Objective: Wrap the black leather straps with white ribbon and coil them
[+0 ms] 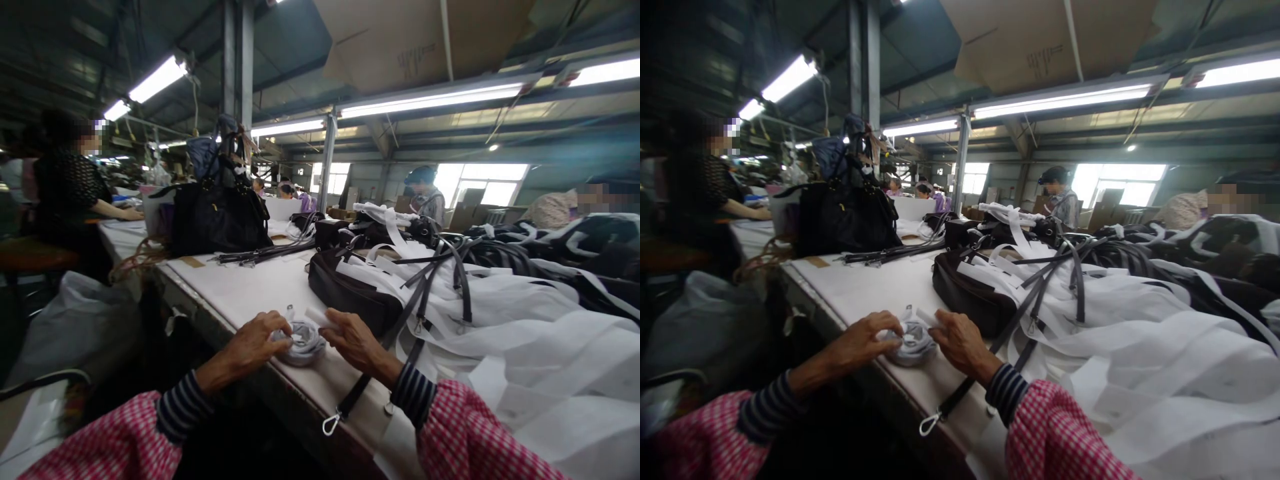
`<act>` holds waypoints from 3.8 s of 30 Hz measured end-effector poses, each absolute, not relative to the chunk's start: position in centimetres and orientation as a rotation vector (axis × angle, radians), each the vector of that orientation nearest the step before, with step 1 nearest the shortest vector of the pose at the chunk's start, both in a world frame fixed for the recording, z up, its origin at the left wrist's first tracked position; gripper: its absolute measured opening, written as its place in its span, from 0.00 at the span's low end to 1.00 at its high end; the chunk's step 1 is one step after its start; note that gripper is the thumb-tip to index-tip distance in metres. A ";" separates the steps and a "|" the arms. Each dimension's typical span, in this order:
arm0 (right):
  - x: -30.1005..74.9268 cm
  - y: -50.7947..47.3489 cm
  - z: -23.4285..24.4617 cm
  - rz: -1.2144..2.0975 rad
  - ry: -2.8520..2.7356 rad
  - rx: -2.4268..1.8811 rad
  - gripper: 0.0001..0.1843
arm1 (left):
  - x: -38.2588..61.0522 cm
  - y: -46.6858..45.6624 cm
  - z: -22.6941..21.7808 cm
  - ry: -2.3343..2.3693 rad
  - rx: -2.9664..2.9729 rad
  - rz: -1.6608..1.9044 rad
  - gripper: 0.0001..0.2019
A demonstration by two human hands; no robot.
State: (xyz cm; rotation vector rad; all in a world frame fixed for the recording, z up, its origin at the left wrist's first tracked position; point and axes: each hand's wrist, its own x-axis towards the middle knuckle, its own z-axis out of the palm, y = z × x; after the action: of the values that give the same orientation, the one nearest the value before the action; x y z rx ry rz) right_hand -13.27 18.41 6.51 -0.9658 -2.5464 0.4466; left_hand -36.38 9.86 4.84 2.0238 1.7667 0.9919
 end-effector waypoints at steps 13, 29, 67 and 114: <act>-16.1 19.2 6.7 0.608 -2.697 -1.014 0.16 | -36.8 11.6 2.8 1.556 1.926 1.064 0.10; -16.9 19.8 6.6 0.446 -2.746 -1.073 0.14 | -36.5 10.5 2.4 1.603 1.835 1.060 0.10; -15.6 18.4 6.5 0.369 -2.674 -0.907 0.13 | -35.7 10.4 3.9 1.815 1.990 1.049 0.17; -11.4 22.3 9.8 1.482 -2.240 -0.750 0.16 | -35.3 16.0 5.8 1.232 1.682 1.218 0.25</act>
State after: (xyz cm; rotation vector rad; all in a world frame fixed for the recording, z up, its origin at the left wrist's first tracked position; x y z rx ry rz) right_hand -11.40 22.28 9.80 -0.7495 -2.2399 1.4820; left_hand -35.26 16.04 5.76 1.6819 1.2325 1.2182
